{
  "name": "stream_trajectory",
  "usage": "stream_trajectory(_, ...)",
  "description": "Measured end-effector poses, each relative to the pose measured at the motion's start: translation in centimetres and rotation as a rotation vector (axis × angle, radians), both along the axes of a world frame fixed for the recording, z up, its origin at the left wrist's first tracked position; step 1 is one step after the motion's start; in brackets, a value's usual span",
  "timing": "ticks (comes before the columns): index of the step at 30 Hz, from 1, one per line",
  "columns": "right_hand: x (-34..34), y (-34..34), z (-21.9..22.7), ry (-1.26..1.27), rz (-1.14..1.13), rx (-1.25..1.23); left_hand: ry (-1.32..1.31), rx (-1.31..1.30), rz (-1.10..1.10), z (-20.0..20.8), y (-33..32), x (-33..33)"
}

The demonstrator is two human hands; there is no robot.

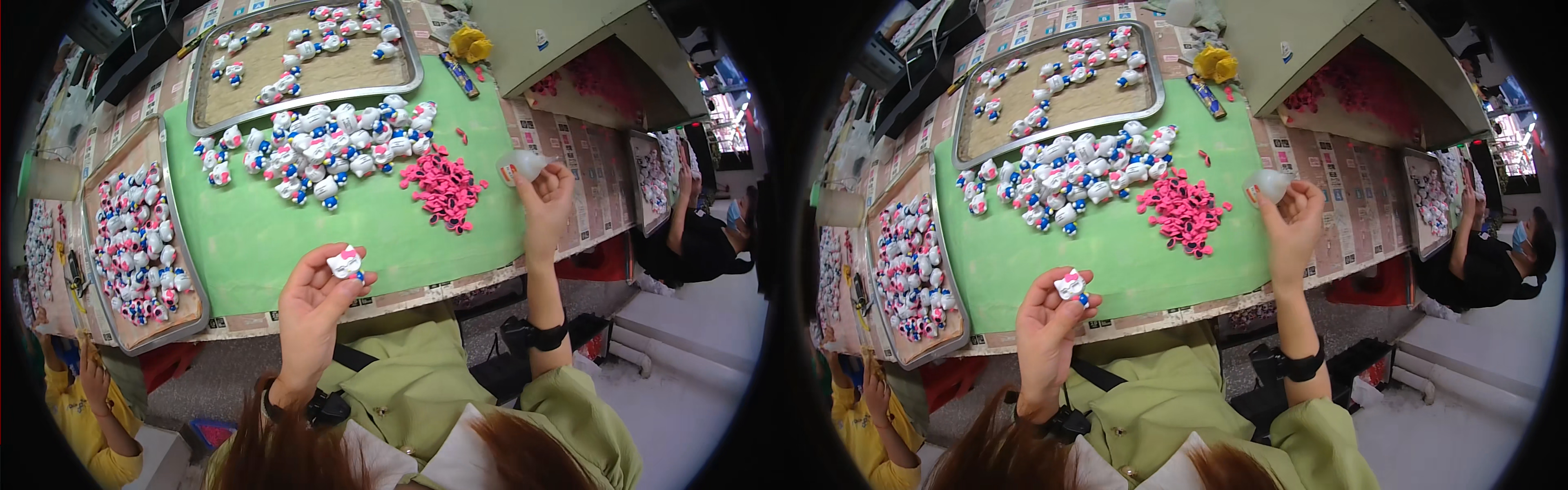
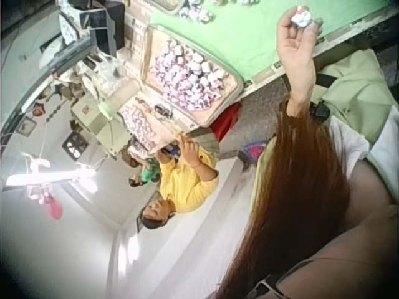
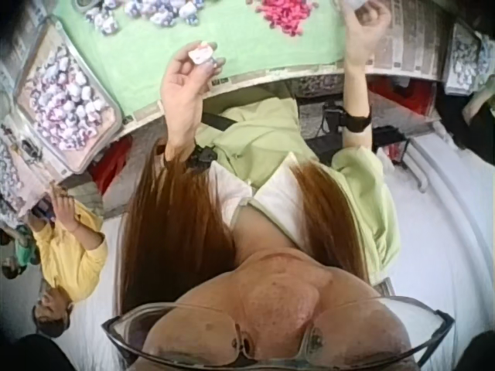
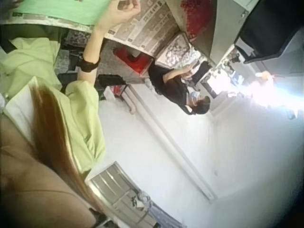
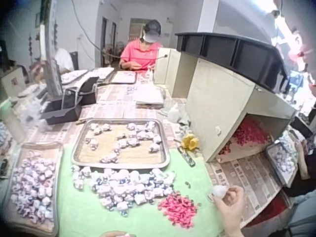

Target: The person assembles toy figurines by applying glue from a bottle, attaching miniature sunglasses onto each figure by hand, and placing the finished figurines into a tray.

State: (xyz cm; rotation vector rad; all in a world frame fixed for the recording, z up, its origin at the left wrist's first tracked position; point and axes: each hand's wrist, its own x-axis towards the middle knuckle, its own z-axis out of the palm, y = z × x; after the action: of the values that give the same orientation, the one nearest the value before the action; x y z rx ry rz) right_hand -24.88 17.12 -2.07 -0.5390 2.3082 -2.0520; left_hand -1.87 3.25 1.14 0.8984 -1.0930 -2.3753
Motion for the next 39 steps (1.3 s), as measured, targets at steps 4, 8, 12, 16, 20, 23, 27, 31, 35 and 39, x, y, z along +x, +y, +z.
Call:
stream_trajectory(4, 2.4, 1.5, 0.4, 0.428, -0.075, 0.329, -0.002, -0.006, -0.002, -0.2, 0.0, -0.2)
stream_trajectory(8, 4.0, 1.1, 1.1, 0.358, 0.475, 0.539, 0.007, 0.015, -0.060, -0.5, 0.2, -0.8)
stream_trajectory(12, 4.5, 0.6, 0.4, 0.237, 0.448, 0.457, 0.014, 0.040, -0.096, -0.4, 0.6, -1.0)
stream_trajectory(16, 6.0, -1.0, 1.4, -0.396, 0.472, 0.059, 0.078, 0.108, -0.189, -0.8, 1.1, -1.4)
stream_trajectory(20, 8.7, -2.5, 2.1, -0.471, 0.591, 0.097, 0.142, 0.177, -0.287, -0.8, 1.6, -1.7)
stream_trajectory(23, 8.9, -3.1, 2.3, 0.171, 0.646, 0.292, 0.150, 0.173, -0.296, -0.6, 1.2, -1.1)
stream_trajectory(27, 9.3, -3.2, 2.2, 0.268, 0.642, 0.342, 0.141, 0.162, -0.296, -0.6, 1.0, -0.7)
stream_trajectory(31, 9.4, -3.0, 3.0, 0.272, 0.572, 0.250, 0.122, 0.153, -0.266, -0.5, 0.8, -0.7)
stream_trajectory(35, 9.7, -2.8, 3.6, 0.489, 0.693, 0.214, 0.127, 0.145, -0.242, -0.9, 1.0, -0.6)
stream_trajectory(39, 9.7, -3.0, 3.7, 0.690, 0.774, 0.309, 0.110, 0.118, -0.216, -0.7, 1.0, -0.4)
